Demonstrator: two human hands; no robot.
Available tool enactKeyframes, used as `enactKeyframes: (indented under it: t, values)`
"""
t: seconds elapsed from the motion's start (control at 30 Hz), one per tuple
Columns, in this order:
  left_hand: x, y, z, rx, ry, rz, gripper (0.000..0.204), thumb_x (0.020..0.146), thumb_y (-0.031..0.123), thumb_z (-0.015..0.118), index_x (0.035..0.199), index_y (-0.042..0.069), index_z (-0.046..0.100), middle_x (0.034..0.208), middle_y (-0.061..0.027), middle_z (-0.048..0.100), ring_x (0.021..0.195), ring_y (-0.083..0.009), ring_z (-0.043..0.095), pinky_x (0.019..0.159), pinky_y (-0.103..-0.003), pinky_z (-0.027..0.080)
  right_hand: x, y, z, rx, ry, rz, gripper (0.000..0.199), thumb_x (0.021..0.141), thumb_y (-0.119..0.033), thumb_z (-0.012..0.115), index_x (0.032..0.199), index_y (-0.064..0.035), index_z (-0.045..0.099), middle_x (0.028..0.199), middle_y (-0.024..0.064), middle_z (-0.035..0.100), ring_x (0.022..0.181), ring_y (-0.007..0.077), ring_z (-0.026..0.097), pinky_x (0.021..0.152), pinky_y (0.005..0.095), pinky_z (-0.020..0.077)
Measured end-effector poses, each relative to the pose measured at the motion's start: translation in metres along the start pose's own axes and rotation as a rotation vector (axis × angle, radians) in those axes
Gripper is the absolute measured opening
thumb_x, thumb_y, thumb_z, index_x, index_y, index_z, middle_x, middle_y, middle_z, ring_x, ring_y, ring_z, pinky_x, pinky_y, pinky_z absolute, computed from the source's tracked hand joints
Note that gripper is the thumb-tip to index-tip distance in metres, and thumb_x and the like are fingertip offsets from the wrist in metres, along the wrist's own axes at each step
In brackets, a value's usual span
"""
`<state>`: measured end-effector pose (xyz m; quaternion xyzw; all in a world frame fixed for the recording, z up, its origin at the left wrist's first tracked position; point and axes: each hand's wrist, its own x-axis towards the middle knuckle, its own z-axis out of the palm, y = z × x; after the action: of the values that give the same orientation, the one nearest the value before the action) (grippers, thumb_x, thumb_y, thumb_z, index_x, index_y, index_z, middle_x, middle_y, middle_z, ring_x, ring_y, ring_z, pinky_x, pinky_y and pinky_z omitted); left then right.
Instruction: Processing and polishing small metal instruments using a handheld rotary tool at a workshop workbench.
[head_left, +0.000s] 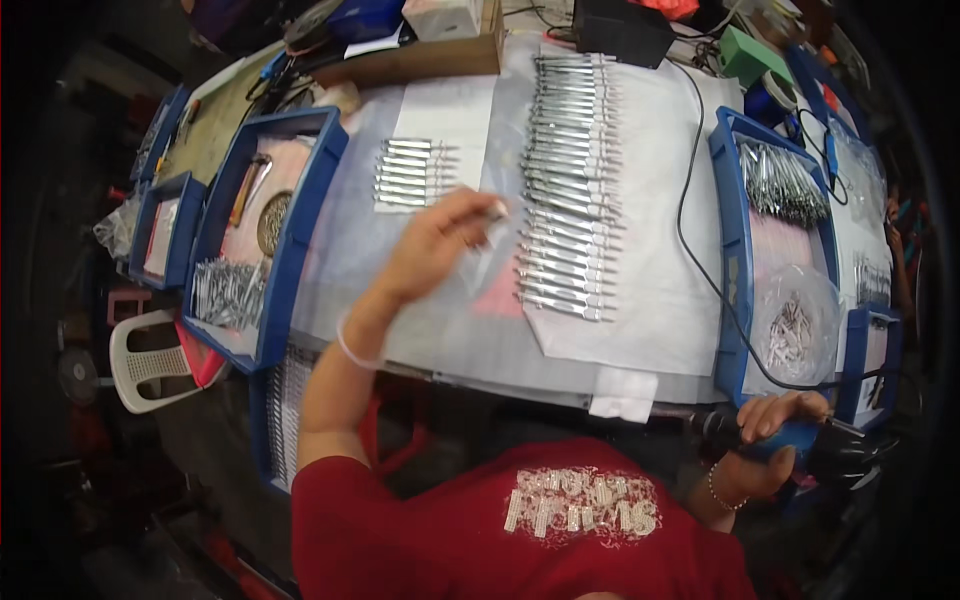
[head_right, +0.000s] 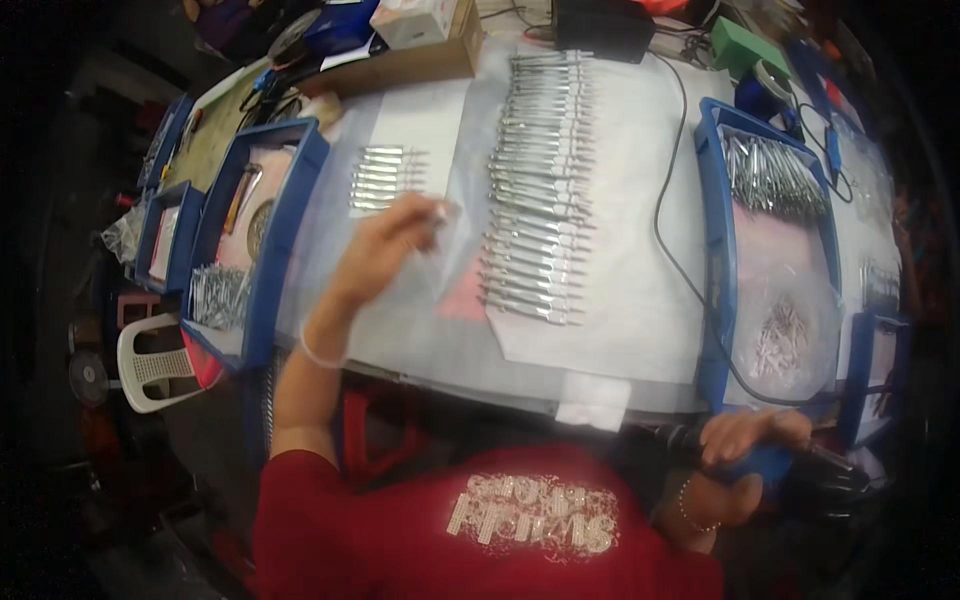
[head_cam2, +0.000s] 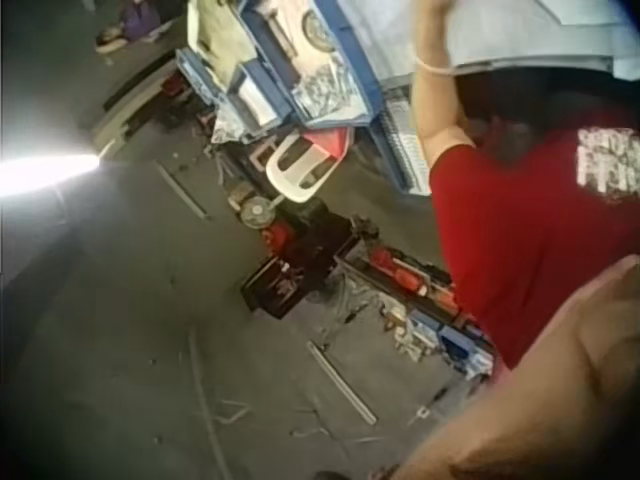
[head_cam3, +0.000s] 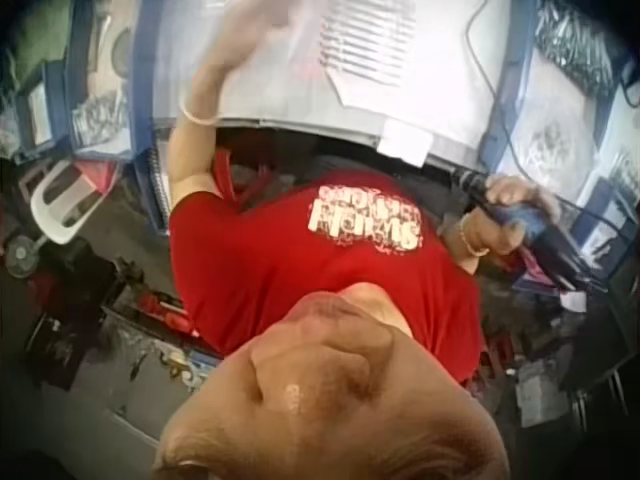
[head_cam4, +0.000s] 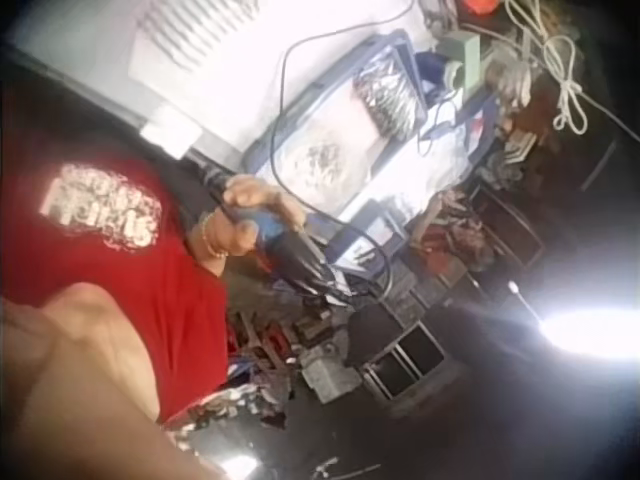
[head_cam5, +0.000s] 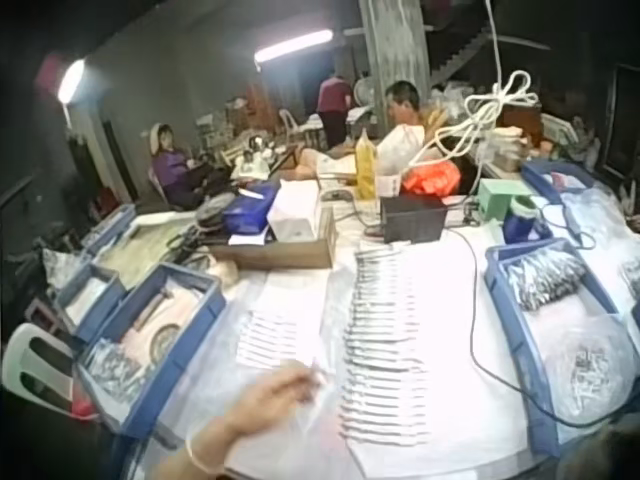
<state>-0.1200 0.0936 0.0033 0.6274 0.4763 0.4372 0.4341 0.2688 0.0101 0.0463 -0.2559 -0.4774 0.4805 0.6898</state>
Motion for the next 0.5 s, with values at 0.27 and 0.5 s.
enactKeyframes:
  t: [0.27,0.5]
  values:
    - [0.113,-0.089,-0.137,0.470,0.009,-0.054,0.011,0.084,0.005,0.062,0.094,0.001,0.060,0.081,-0.0017,0.062,0.076,-0.0094,0.055,0.069,-0.024,0.045,-0.007,0.013,0.028,-0.179,0.031,0.162,0.057,0.077,-0.028,0.072,0.111,-0.0019,0.035,0.071,0.0078,0.051,0.056,0.0171,0.051,0.054,0.0272,0.0443]
    - [0.135,-0.104,-0.151,0.336,-0.213,-0.364,0.010,0.081,0.004,0.066,0.090,0.002,0.066,0.081,-0.0032,0.063,0.075,-0.0111,0.057,0.071,-0.025,0.047,0.004,0.010,0.037,-0.196,-0.055,0.258,0.054,0.079,-0.022,0.071,0.114,-0.0009,0.036,0.076,0.0096,0.053,0.066,0.0178,0.054,0.062,0.0300,0.0473]
